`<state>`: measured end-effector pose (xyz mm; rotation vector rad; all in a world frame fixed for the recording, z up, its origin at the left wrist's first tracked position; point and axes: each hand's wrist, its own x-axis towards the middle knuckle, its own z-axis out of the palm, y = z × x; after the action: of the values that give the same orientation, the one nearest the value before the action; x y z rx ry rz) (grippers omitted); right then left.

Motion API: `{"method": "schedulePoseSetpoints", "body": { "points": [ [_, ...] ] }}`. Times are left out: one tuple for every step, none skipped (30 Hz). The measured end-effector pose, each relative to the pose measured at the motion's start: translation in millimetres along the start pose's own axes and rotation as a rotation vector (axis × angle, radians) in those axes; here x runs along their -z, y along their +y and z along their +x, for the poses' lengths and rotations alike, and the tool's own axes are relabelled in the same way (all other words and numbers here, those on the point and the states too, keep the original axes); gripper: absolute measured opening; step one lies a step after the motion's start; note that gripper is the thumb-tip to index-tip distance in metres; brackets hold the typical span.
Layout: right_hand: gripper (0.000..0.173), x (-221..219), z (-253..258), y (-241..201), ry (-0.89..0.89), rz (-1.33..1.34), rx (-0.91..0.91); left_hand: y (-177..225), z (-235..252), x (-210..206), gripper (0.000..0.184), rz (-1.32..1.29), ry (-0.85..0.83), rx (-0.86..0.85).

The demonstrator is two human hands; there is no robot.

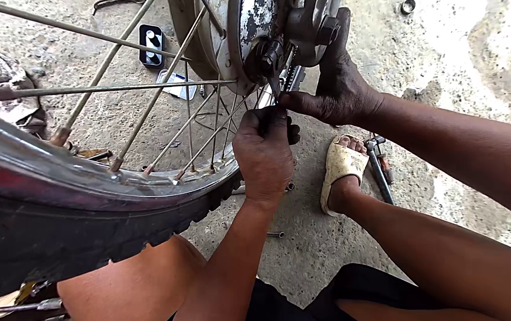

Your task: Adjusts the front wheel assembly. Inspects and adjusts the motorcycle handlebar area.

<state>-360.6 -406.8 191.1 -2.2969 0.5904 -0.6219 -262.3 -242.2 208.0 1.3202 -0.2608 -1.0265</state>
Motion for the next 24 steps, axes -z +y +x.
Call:
{"method": "schedulePoseSetpoints", "body": {
  "points": [
    [0.113,0.6,0.4,0.1,-0.003,0.005,0.0,-2.3,1.9,1.4,0.009,0.1,0.002,-0.096],
    [0.111,0.8,0.3,0.0,-0.006,0.007,-0.001,-4.4,3.6,2.6,0.009,0.219,0.009,-0.198],
    [0.11,0.5,-0.1,-0.1,-0.009,0.019,-0.006,-6.8,5.1,3.7,0.01,0.358,0.021,-0.31],
    [0.112,0.3,-0.6,-0.2,-0.01,0.032,-0.01,-9.6,6.3,5.3,0.01,0.506,0.036,-0.436],
    [0.114,0.1,-1.0,-0.3,-0.009,0.042,-0.015,-11.4,6.9,7.4,0.01,0.65,0.05,-0.55],
    [0.115,-0.2,-0.8,-0.5,-0.01,0.045,-0.016,-12.7,8.1,9.3,0.009,0.751,0.063,-0.641],
    [0.114,-0.4,-0.7,-0.5,-0.012,0.049,-0.015,-13.6,8.8,10.2,0.01,0.797,0.07,-0.687],
    [0.116,0.0,-1.4,-0.8,-0.018,0.056,-0.016,-13.9,8.8,10.3,0.011,0.792,0.067,-0.685],
    [0.117,0.4,-1.8,-0.9,-0.022,0.056,-0.013,-13.4,8.3,9.8,0.015,0.733,0.054,-0.633],
    [0.115,0.4,-1.7,-0.7,-0.02,0.056,-0.013,-12.3,7.3,9.1,0.02,0.619,0.032,-0.534],
    [0.113,0.1,-1.6,-0.8,-0.017,0.061,-0.015,-9.3,4.7,9.5,0.024,0.484,-0.009,-0.388],
    [0.112,-0.2,-1.2,-0.8,-0.012,0.065,-0.017,-4.9,1.8,11.1,0.024,0.333,-0.063,-0.22],
    [0.112,0.1,-1.2,-0.7,-0.012,0.066,-0.019,0.0,-0.4,13.0,0.021,0.171,-0.119,-0.043],
    [0.113,0.3,-1.4,-0.5,-0.013,0.056,-0.016,3.4,-0.8,14.0,0.022,0.036,-0.155,0.098],
    [0.114,0.2,-1.6,0.1,-0.009,0.047,-0.01,5.3,0.4,13.9,0.029,-0.05,-0.165,0.186],
    [0.115,-0.2,-1.7,0.7,-0.008,0.048,-0.006,6.5,3.3,12.5,0.033,-0.101,-0.157,0.232],
    [0.115,-0.7,-1.9,0.8,-0.008,0.046,-0.009,6.9,6.9,10.8,0.032,-0.134,-0.141,0.248],
    [0.116,-0.8,-2.1,1.3,-0.008,0.052,-0.008,7.1,9.9,9.0,0.027,-0.137,-0.123,0.236],
    [0.117,-0.5,-2.2,1.9,-0.005,0.056,-0.003,6.8,11.7,8.0,0.023,-0.109,-0.111,0.2],
    [0.116,-0.6,-2.1,2.5,-0.005,0.061,-0.004,6.4,12.1,7.7,0.019,-0.05,-0.098,0.144],
    [0.115,-1.1,-2.0,3.1,-0.006,0.064,-0.006,5.5,11.5,8.1,0.016,0.049,-0.083,0.061],
    [0.114,-1.7,-2.0,3.0,-0.005,0.078,-0.007,4.3,10.6,8.7,0.013,0.182,-0.067,-0.04],
    [0.111,-1.7,-1.7,2.4,-0.004,0.083,-0.009,2.7,9.5,9.1,0.01,0.339,-0.046,-0.158],
    [0.11,-0.8,-1.8,1.4,-0.011,0.075,-0.017,1.0,8.5,9.5,0.009,0.516,-0.018,-0.291]
  ]
}}
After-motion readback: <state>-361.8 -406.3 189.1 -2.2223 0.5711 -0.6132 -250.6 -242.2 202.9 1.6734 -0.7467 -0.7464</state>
